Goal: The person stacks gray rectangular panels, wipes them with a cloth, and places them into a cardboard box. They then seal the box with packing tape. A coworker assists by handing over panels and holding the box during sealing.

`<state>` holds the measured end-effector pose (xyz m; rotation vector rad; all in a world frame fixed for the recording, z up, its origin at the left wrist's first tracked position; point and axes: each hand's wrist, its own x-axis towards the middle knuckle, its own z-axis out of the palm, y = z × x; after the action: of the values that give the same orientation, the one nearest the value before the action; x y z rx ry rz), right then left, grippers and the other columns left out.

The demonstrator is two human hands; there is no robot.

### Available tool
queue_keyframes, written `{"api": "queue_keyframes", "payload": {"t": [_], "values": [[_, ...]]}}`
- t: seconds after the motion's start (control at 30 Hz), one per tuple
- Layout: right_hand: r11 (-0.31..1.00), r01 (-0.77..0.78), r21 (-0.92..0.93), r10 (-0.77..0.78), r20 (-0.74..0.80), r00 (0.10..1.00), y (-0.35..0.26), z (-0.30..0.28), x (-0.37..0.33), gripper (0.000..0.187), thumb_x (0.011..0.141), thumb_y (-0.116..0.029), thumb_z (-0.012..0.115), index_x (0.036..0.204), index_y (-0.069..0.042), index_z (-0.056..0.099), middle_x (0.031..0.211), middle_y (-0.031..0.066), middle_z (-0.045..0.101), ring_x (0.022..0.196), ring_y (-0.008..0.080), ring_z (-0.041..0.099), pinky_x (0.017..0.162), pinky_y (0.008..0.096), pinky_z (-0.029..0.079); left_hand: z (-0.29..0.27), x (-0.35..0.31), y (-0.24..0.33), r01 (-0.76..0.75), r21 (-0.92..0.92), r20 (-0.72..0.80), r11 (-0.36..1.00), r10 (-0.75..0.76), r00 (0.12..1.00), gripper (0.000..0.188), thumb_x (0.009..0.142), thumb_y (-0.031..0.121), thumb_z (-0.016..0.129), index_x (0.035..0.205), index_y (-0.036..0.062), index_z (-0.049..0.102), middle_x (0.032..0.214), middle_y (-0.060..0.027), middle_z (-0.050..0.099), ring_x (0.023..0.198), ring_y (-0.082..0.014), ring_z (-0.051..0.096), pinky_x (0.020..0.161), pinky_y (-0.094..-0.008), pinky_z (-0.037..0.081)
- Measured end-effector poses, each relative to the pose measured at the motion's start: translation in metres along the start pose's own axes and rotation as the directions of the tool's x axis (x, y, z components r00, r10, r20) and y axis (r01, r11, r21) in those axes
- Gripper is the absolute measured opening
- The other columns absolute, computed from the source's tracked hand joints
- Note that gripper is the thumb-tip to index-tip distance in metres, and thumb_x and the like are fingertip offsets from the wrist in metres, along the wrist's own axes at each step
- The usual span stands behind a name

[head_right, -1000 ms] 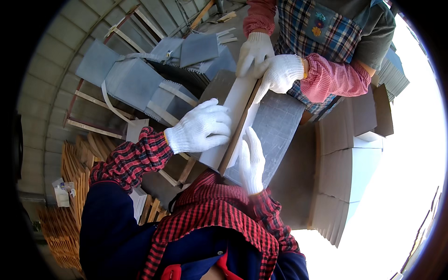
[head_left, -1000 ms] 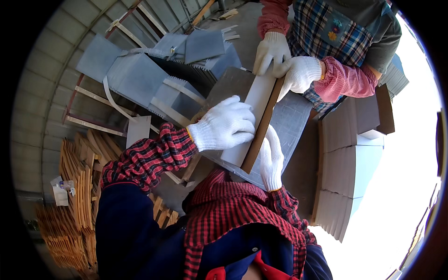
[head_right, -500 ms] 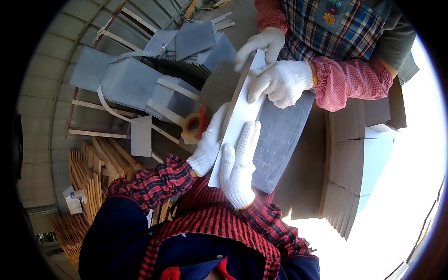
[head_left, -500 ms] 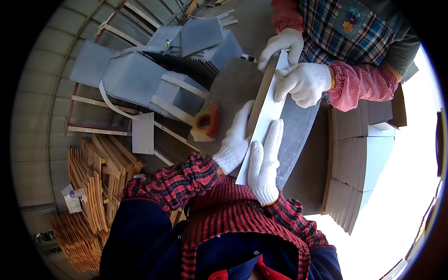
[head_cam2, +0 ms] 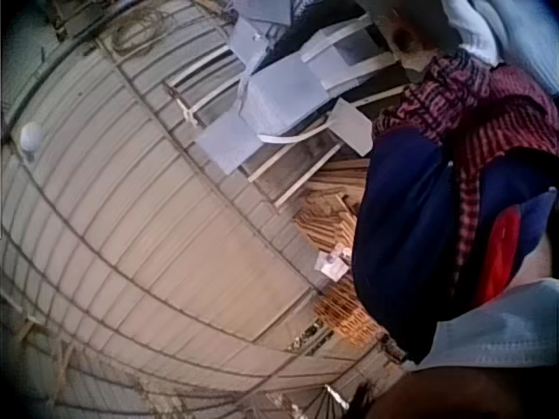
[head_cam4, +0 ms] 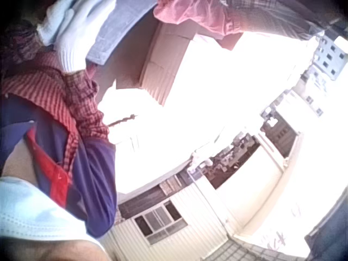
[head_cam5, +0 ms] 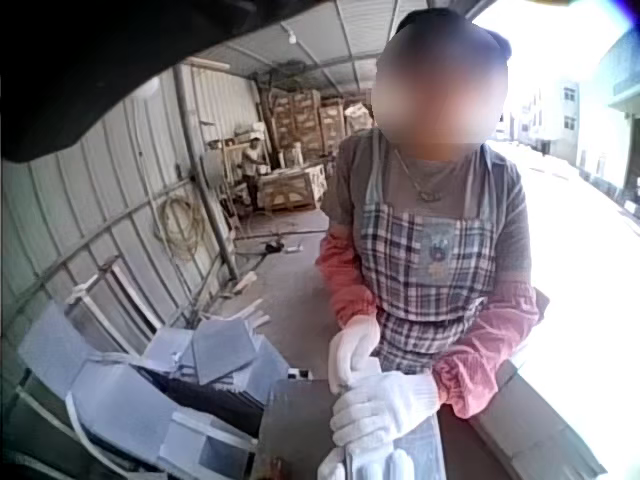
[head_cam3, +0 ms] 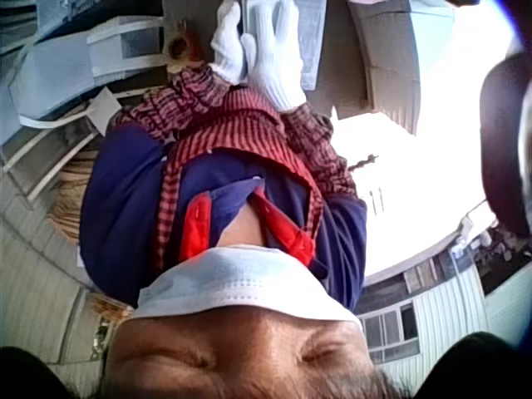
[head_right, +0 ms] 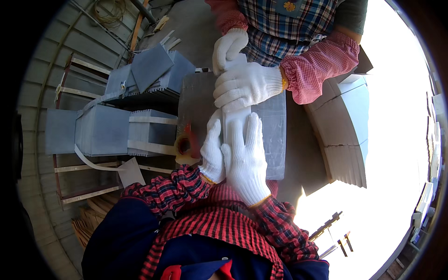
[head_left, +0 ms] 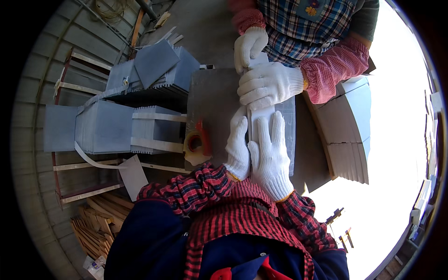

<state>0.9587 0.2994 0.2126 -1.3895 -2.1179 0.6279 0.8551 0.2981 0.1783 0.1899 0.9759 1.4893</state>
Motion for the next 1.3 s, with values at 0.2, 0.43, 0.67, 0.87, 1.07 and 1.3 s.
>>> {"api": "queue_keyframes", "payload": {"t": [0.2, 0.43, 0.67, 0.87, 1.07, 1.3], "values": [[0.949, -0.211, -0.236, 0.179, -0.148, 0.973, -0.065, 0.019, -0.029, 0.070, 0.084, -0.024, 0.076, 0.145, -0.013, 0.045, 0.145, 0.0260, 0.045, 0.110, 0.0427, 0.065, 0.083, 0.0443, 0.058, -0.055, 0.013, 0.043, -0.042, 0.301, 0.203, 0.953, -0.021, 0.979, 0.047, 0.106, 0.030, 0.052, 0.149, 0.0125, 0.044, 0.139, -0.0088, 0.053, 0.128, -0.0185, 0.049, 0.109, -0.0343, 0.040], [0.841, -0.263, -0.473, 0.127, -0.300, 0.946, -0.091, 0.050, -0.036, 0.063, 0.083, -0.024, 0.076, 0.140, -0.017, 0.050, 0.132, 0.0218, 0.055, 0.107, 0.0393, 0.065, 0.082, 0.0460, 0.056, -0.078, 0.034, 0.109, -0.866, 0.498, 0.761, 0.051, 0.452, 0.465, 0.039, 0.087, 0.013, 0.073, 0.123, 0.0095, 0.060, 0.123, -0.0132, 0.061, 0.120, -0.0298, 0.059, 0.102, -0.0434, 0.047], [0.719, -0.263, -0.643, -0.026, -0.403, 0.915, -0.086, 0.079, -0.040, 0.052, 0.093, -0.018, 0.069, 0.141, -0.005, 0.053, 0.134, 0.0201, 0.058, 0.115, 0.0381, 0.062, 0.090, 0.0482, 0.055, -0.020, 0.049, 0.134, -0.949, -0.272, 0.958, -0.157, -0.137, -0.252, 0.053, 0.081, 0.006, 0.071, 0.132, 0.0203, 0.061, 0.142, -0.0044, 0.055, 0.135, -0.0275, 0.050, 0.113, -0.0505, 0.040], [0.839, -0.172, -0.516, -0.134, -0.503, 0.854, -0.104, 0.107, -0.076, 0.040, 0.086, -0.009, 0.071, 0.125, -0.008, 0.065, 0.127, 0.0161, 0.065, 0.123, 0.0351, 0.060, 0.113, 0.0541, 0.038, 0.006, 0.042, 0.126, -0.976, -0.151, 0.771, -0.158, -0.637, -0.016, 0.070, 0.070, 0.016, 0.083, 0.136, 0.0210, 0.059, 0.125, -0.0086, 0.063, 0.121, -0.0307, 0.057, 0.111, -0.0476, 0.038], [0.987, -0.038, -0.154, 0.042, 0.021, 0.999, -0.089, 0.170, -0.094, 0.038, 0.084, -0.030, 0.069, 0.119, -0.015, 0.068, 0.116, 0.0106, 0.070, 0.104, 0.0327, 0.067, 0.091, 0.0474, 0.053, -0.015, 0.057, 0.087, -0.967, -0.158, 0.905, -0.202, -0.422, -0.060, 0.073, 0.065, 0.015, 0.086, 0.132, 0.0250, 0.060, 0.114, -0.0029, 0.065, 0.116, -0.0266, 0.059, 0.109, -0.0437, 0.039], [0.900, -0.417, 0.127, 0.357, 0.335, 0.872, 0.026, 0.343, -0.062, 0.068, 0.082, -0.056, 0.068, 0.131, -0.009, 0.062, 0.129, 0.0204, 0.066, 0.118, 0.0400, 0.063, 0.095, 0.0481, 0.052, -0.008, 0.053, 0.085, -0.919, -0.260, 0.904, -0.296, -0.409, -0.124, 0.048, 0.076, 0.016, 0.078, 0.121, 0.0264, 0.067, 0.114, 0.0035, 0.067, 0.114, -0.0191, 0.062, 0.106, -0.0369, 0.039]]}}
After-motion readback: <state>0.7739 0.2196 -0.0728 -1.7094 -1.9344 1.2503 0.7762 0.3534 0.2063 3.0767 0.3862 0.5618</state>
